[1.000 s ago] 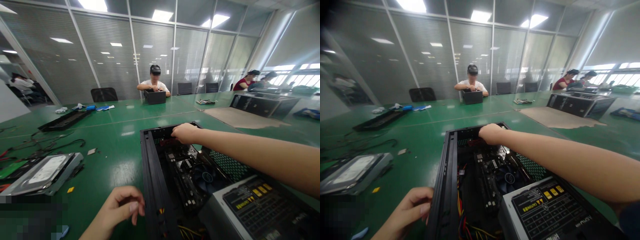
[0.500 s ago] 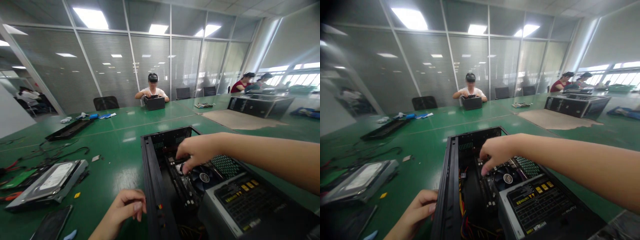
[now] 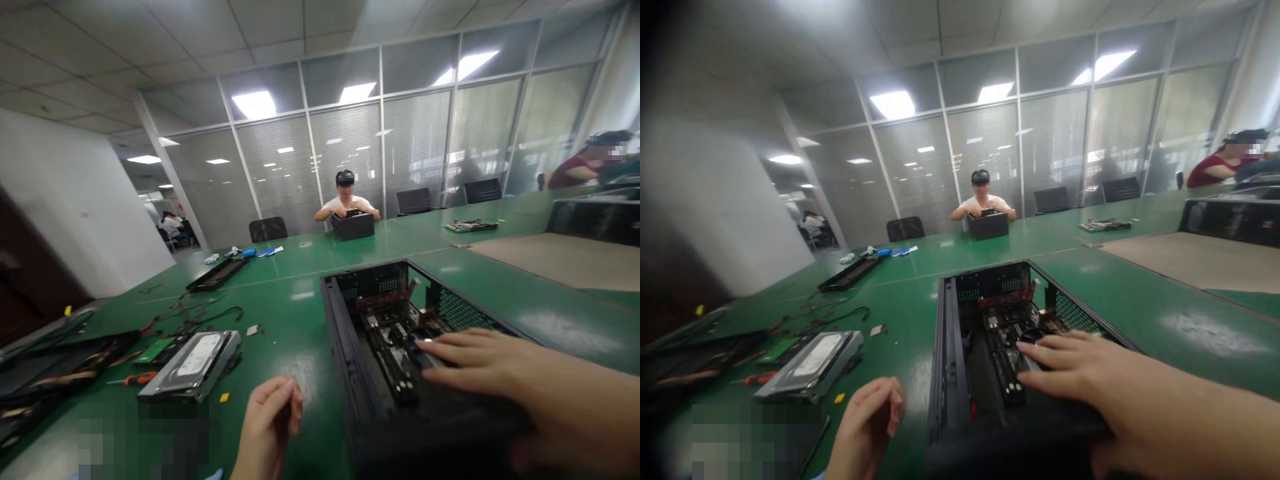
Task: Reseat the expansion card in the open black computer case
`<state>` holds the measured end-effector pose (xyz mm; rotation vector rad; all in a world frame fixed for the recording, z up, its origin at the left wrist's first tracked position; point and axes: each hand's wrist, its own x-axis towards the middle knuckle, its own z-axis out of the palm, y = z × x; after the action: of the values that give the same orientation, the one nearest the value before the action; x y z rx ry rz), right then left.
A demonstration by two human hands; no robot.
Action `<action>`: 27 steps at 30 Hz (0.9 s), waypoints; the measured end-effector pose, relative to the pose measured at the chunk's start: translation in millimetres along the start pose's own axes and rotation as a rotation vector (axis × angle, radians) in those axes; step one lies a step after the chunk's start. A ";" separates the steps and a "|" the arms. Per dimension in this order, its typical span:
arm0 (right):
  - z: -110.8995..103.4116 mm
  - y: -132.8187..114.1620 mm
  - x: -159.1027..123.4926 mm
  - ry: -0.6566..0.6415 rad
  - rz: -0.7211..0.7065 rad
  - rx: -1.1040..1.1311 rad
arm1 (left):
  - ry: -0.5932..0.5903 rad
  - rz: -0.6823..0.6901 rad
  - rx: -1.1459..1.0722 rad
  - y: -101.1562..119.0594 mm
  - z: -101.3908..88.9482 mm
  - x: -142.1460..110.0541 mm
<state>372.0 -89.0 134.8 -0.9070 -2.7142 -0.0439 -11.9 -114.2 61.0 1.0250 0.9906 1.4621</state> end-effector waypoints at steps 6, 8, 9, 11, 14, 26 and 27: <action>27.4 75.4 210.1 -0.024 0.097 -0.091 | 0.191 0.048 -0.011 -10.3 -17.5 19.4; 58.0 71.1 261.8 0.190 0.281 -0.203 | 0.195 0.028 0.096 -20.4 -20.4 21.6; 74.8 62.7 278.9 0.252 0.341 -0.214 | 0.187 0.025 0.169 -25.1 -21.8 21.9; 107.0 38.8 294.6 0.282 0.386 -0.176 | 0.135 0.024 0.329 -32.5 -23.9 21.7; 140.8 5.6 277.6 0.228 0.266 -0.118 | -0.024 0.031 0.547 -38.5 -22.8 20.6; 51.5 110.9 127.9 0.405 0.412 -0.379 | -0.356 0.147 1.085 -41.3 4.0 20.6; 45.8 129.1 120.2 0.364 0.496 -0.406 | -0.357 0.140 1.073 -40.7 3.9 20.7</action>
<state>345.3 90.3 115.8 -1.4943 -2.1152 -0.6095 1.5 -89.0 25.2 2.0576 1.4729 0.7243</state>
